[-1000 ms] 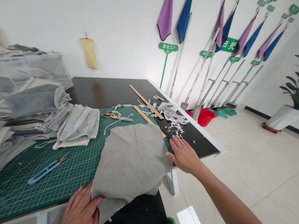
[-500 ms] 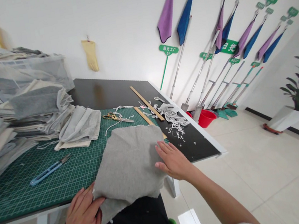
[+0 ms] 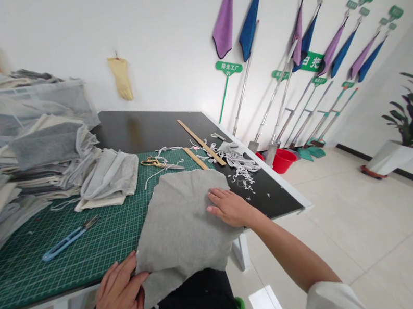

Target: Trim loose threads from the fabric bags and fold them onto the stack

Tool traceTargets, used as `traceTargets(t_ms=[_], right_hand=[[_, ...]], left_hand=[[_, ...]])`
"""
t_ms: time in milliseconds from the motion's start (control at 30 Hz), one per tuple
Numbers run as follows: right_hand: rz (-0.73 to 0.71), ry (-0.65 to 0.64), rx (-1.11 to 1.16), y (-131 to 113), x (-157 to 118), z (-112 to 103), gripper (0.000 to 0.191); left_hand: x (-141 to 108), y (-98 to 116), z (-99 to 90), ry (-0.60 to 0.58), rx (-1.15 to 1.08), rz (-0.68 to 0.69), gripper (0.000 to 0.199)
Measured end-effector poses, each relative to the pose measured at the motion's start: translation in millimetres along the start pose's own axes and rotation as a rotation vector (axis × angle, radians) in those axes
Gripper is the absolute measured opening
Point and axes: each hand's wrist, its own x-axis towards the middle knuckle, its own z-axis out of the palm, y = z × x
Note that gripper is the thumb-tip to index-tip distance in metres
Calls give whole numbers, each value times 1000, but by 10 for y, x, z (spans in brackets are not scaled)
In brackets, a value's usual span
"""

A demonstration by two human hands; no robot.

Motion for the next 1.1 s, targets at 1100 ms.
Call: traceTargets(t_ms=[1100], right_hand=[[-298, 21, 44, 54, 874, 115, 52]], left_hand=[[270, -210, -151, -7, -5, 129, 41]])
